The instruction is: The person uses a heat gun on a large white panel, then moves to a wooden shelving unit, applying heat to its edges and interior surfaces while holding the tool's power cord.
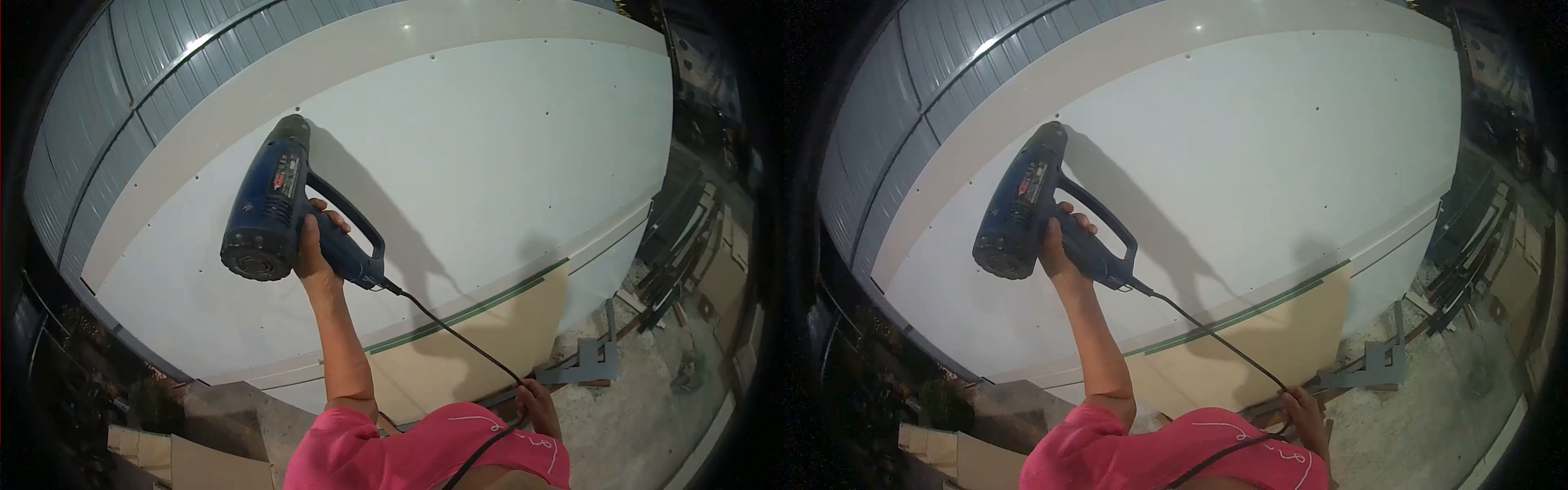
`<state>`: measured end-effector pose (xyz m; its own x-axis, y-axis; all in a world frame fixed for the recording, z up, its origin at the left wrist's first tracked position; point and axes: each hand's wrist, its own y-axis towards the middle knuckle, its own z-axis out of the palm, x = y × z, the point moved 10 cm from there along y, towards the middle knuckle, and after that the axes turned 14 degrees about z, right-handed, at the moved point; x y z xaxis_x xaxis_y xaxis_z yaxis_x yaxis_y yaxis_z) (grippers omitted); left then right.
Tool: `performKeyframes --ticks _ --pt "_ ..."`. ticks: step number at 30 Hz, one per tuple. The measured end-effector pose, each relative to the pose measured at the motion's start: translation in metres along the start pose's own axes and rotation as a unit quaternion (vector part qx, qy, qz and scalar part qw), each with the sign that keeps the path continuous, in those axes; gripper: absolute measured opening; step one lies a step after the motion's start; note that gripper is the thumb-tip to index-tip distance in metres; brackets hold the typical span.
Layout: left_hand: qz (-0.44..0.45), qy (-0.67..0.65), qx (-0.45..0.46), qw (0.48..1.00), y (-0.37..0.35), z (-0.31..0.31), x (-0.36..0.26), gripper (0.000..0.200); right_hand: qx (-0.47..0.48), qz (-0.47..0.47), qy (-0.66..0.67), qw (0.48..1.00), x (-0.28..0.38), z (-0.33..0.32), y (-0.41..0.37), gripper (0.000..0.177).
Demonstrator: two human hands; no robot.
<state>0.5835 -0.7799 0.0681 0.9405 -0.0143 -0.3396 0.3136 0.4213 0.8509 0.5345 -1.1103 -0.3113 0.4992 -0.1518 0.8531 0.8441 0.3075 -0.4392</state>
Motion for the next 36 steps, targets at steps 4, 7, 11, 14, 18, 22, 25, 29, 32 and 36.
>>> performKeyframes --ticks 4,7,11,14,18,22,25,29,32,36 --pt "0.014 0.0 -0.027 1.0 -0.003 -0.003 -0.002 0.044 0.01 -0.006 0.033 0.999 -0.005 -0.004 -0.006 0.021" --pt "0.009 -0.004 -0.042 0.999 -0.004 0.005 0.001 0.043 0.015 0.015 0.056 0.998 -0.006 -0.011 -0.011 0.023" --pt "0.001 -0.048 0.025 0.999 -0.001 0.043 0.015 0.046 0.031 0.031 0.099 0.994 -0.005 -0.019 -0.017 0.026" --pt "0.0 -0.05 0.068 0.996 -0.004 0.081 0.027 0.045 0.03 0.033 0.125 0.991 -0.006 -0.026 -0.024 0.028" --pt "-0.042 -0.038 0.102 0.993 -0.01 0.128 0.045 0.03 0.042 0.016 0.184 0.982 0.001 -0.036 -0.036 0.029" --pt "-0.06 -0.046 0.11 0.991 -0.014 0.149 0.063 0.026 0.038 0.01 0.21 0.977 0.002 -0.05 -0.043 0.031" --pt "-0.064 -0.038 0.098 0.992 -0.017 0.154 0.071 0.026 0.029 0.006 0.211 0.977 0.003 -0.058 -0.046 0.032" --pt "-0.055 -0.029 0.108 0.992 -0.02 0.159 0.078 0.028 0.025 0.009 0.221 0.975 -0.008 -0.071 -0.041 0.034" --pt "-0.056 0.029 0.084 0.994 -0.018 0.142 0.095 0.033 0.046 -0.004 0.196 0.979 -0.002 -0.071 -0.051 0.037" --pt "-0.027 0.075 0.093 0.993 -0.004 0.124 0.113 0.037 0.069 0.033 0.232 0.97 0.01 -0.066 -0.073 0.039"
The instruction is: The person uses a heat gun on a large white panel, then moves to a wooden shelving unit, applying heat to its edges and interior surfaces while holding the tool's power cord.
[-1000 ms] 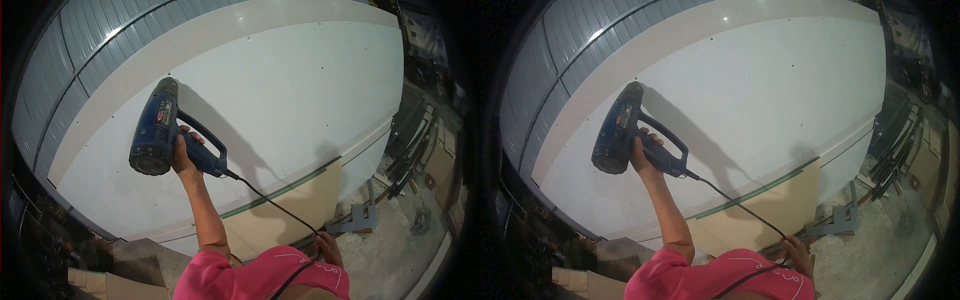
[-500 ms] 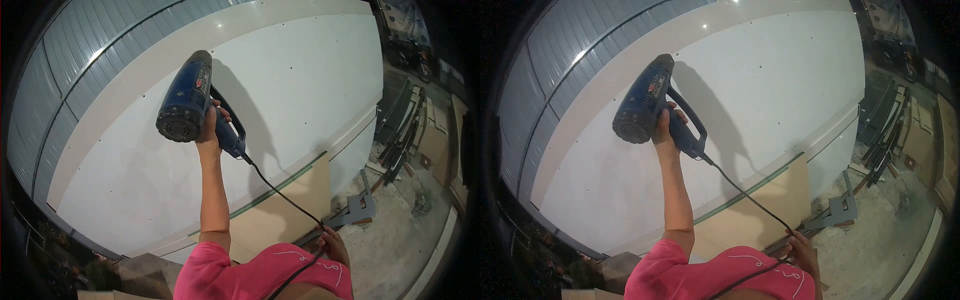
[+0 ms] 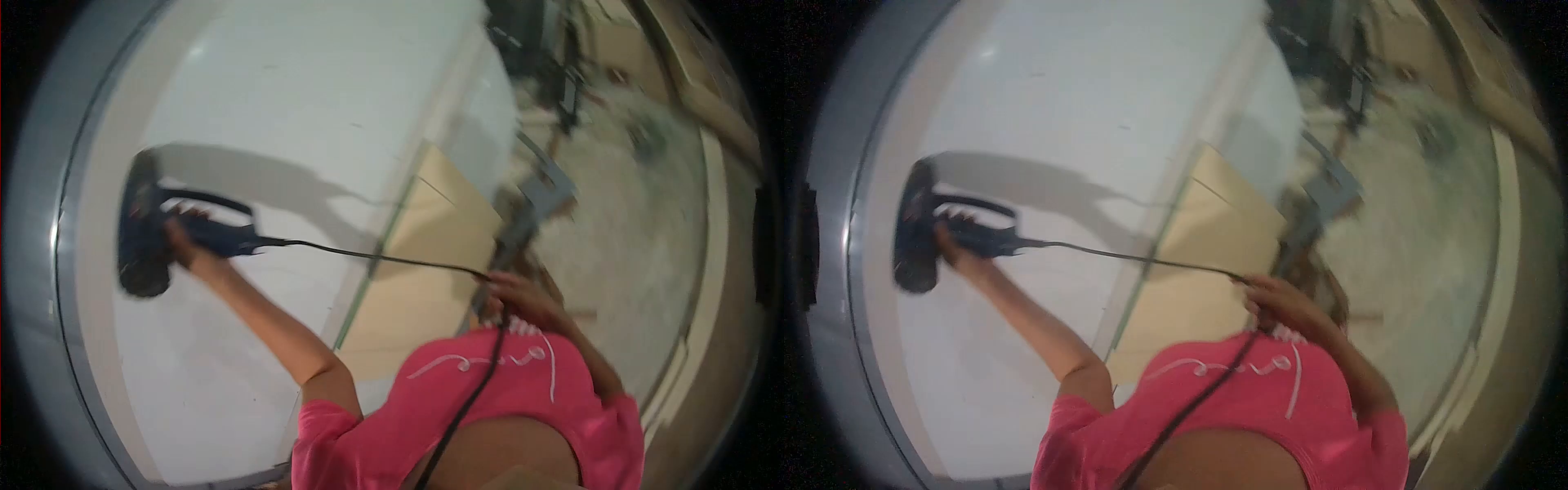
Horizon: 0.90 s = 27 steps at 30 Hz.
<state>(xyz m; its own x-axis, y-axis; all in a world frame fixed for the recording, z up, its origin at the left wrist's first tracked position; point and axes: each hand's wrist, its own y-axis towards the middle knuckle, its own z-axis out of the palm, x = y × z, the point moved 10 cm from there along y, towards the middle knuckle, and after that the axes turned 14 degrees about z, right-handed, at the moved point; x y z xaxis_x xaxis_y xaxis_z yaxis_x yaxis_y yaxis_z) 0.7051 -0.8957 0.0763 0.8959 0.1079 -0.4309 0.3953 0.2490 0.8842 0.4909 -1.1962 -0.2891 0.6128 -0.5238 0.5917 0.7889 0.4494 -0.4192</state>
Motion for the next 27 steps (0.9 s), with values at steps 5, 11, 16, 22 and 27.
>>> performKeyframes --ticks 5,11,16,22,27 --pt "0.012 0.065 -0.013 0.998 -0.029 0.036 -0.049 0.039 0.016 0.015 -0.003 1.0 -0.023 -0.015 -0.01 0.039" --pt "-0.02 0.033 -0.031 0.999 -0.005 -0.001 -0.006 0.037 -0.034 0.041 0.014 0.998 -0.002 0.002 -0.02 0.04" --pt "-0.052 -0.057 -0.019 0.997 -0.089 0.047 -0.011 0.037 -0.073 -0.003 0.027 0.997 0.012 -0.051 -0.062 0.04" --pt "-0.117 -0.094 0.026 0.988 -0.137 0.108 -0.002 0.026 -0.081 -0.01 0.063 0.995 0.028 -0.096 -0.087 0.04" --pt "-0.103 -0.124 0.0 0.987 -0.128 0.147 0.013 0.022 -0.093 -0.024 0.067 0.993 0.065 -0.119 -0.077 0.037"
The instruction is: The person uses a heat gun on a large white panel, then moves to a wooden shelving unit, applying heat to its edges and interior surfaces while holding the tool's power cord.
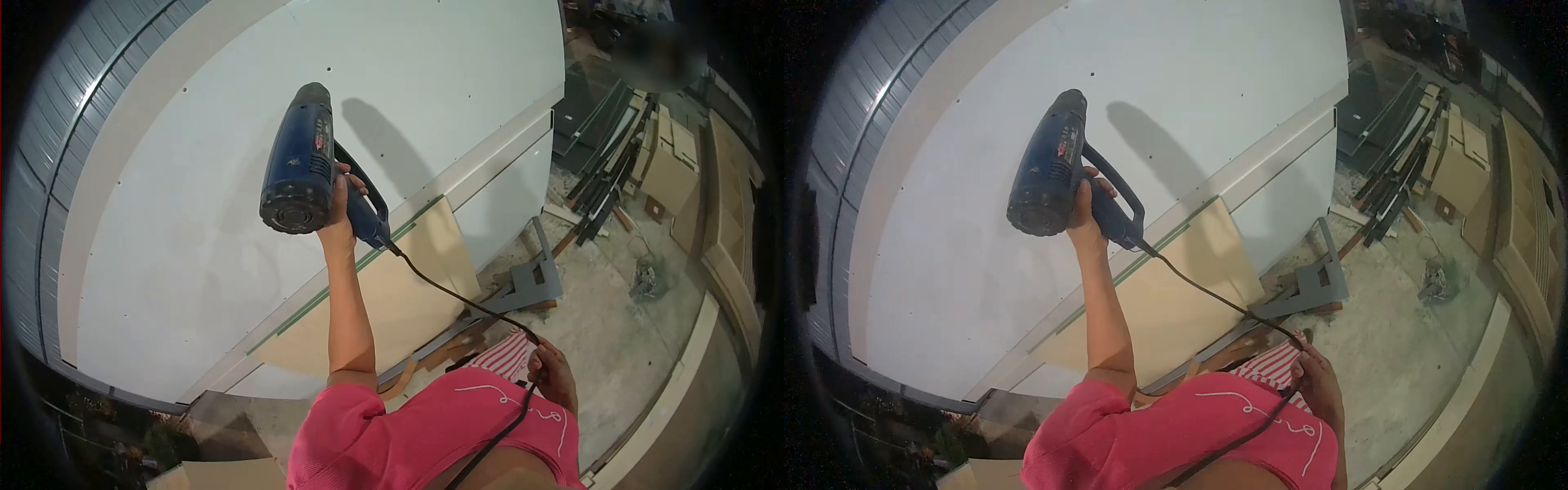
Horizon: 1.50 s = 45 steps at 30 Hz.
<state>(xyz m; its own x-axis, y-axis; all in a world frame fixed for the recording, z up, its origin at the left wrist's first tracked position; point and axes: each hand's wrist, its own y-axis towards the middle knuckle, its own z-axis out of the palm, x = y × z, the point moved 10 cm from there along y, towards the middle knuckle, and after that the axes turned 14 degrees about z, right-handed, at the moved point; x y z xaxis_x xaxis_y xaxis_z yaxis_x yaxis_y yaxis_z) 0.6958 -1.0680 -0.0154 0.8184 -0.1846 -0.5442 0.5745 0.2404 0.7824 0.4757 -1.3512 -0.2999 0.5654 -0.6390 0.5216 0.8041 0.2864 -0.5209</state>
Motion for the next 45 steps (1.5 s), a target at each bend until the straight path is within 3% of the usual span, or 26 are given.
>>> performKeyframes --ticks 3,8,10,17,28,33,39,41,45 --pt "0.004 -0.001 -0.02 1.0 0.003 0.012 0.024 0.022 0.006 -0.026 -0.012 1.0 0.036 -0.015 0.014 0.035" --pt "0.015 -0.013 -0.058 0.998 0.011 0.024 0.071 0.022 -0.024 0.01 -0.052 0.998 0.107 -0.032 0.039 0.034" --pt "0.048 0.01 -0.071 0.996 0.016 0.039 0.05 0.022 -0.012 0.017 -0.075 0.997 0.129 -0.034 0.032 0.033" --pt "0.069 0.053 -0.112 0.99 0.036 0.048 0.09 0.022 -0.006 0.041 -0.119 0.992 0.214 -0.042 0.089 0.033" --pt "0.078 0.129 -0.13 0.98 0.033 0.067 0.115 0.03 0.042 0.098 -0.137 0.985 0.257 -0.081 0.143 0.038" --pt "0.081 0.159 -0.151 0.972 -0.006 0.065 0.1 0.029 0.05 0.107 -0.123 0.985 0.267 -0.078 0.139 0.043" --pt "0.001 0.209 -0.217 0.954 -0.086 0.049 0.129 0.024 0.055 0.158 -0.143 0.975 0.292 -0.091 0.156 0.04" --pt "-0.068 0.221 -0.167 0.958 -0.096 0.062 0.148 0.015 0.064 0.159 -0.18 0.969 0.306 -0.092 0.16 0.037" --pt "-0.082 0.212 -0.178 0.958 -0.109 0.065 0.181 0.013 0.07 0.148 -0.222 0.961 0.323 -0.098 0.173 0.036"
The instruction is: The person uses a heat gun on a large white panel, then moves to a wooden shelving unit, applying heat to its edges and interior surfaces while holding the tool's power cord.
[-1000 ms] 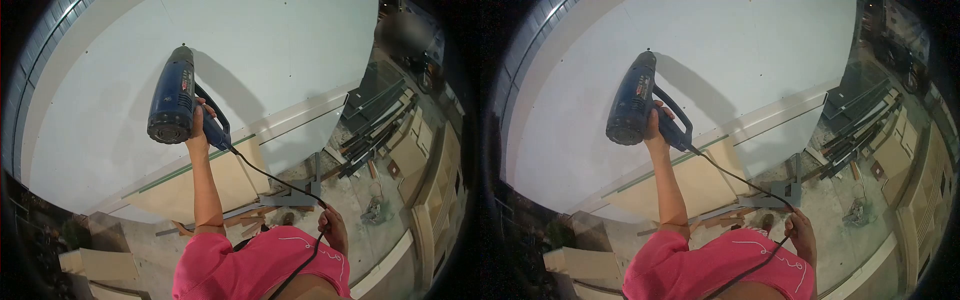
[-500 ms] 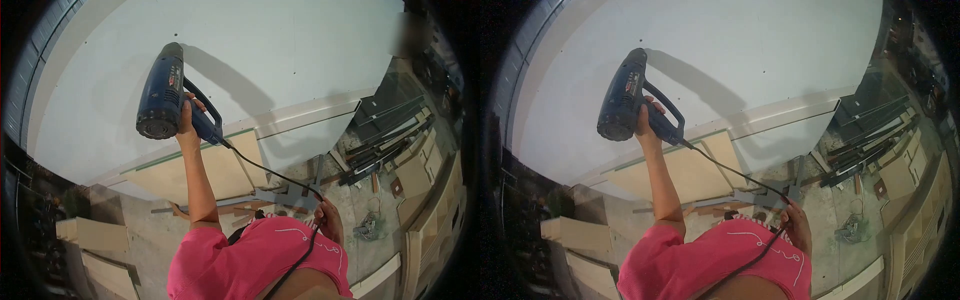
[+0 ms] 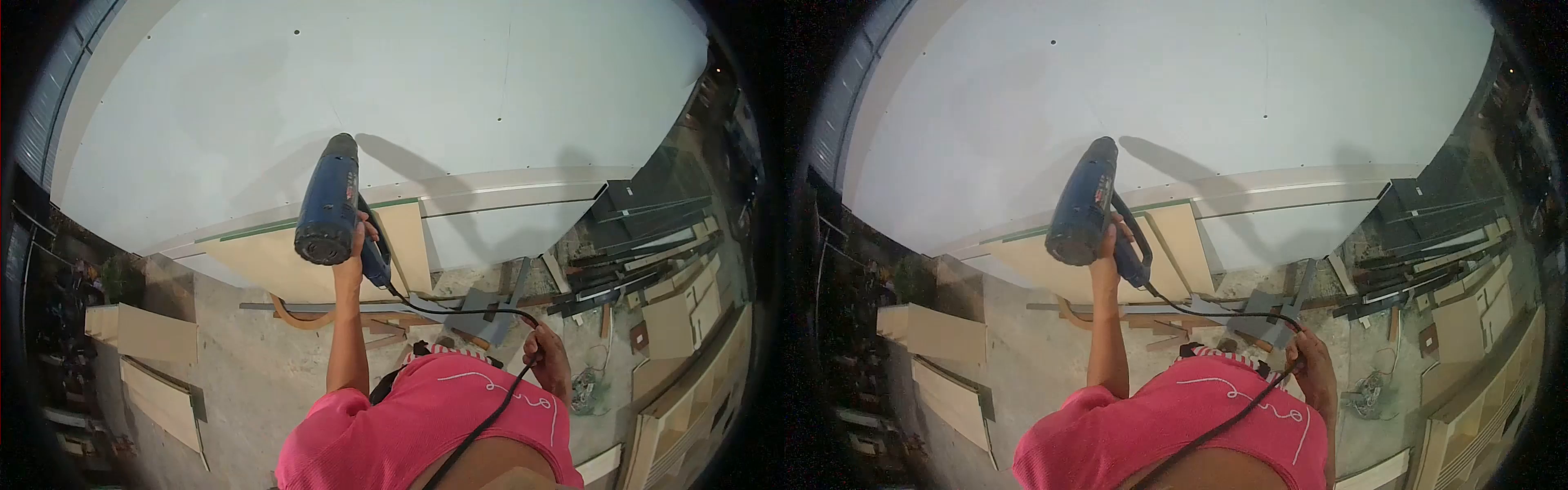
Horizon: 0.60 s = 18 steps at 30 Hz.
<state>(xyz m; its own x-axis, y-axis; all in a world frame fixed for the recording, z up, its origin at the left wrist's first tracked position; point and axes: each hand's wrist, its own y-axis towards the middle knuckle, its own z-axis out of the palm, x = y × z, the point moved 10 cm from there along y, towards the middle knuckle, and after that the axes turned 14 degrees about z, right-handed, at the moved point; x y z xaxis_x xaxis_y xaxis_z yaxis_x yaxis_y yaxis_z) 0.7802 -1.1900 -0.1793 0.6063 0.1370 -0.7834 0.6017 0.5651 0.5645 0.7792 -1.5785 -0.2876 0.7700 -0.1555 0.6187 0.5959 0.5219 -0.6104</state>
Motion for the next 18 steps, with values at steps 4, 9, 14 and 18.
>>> performKeyframes --ticks 4,9,14,18 --pt "-0.004 0.02 -0.027 0.999 0.003 0.003 0.016 0.013 -0.028 0.005 0.015 0.999 0.006 0.004 0.003 0.035" --pt "-0.014 0.043 -0.045 0.998 0.007 -0.008 0.033 0.013 -0.017 -0.019 0.023 0.999 0.005 0.003 0.012 0.036" --pt "0.002 0.016 -0.036 0.999 0.01 -0.005 0.03 0.015 -0.008 0.001 0.054 0.999 0.002 -0.007 0.02 0.034" --pt "0.039 -0.009 -0.022 0.999 0.03 0.015 -0.02 0.027 0.027 -0.013 0.056 0.998 0.018 0.007 0.024 0.031"
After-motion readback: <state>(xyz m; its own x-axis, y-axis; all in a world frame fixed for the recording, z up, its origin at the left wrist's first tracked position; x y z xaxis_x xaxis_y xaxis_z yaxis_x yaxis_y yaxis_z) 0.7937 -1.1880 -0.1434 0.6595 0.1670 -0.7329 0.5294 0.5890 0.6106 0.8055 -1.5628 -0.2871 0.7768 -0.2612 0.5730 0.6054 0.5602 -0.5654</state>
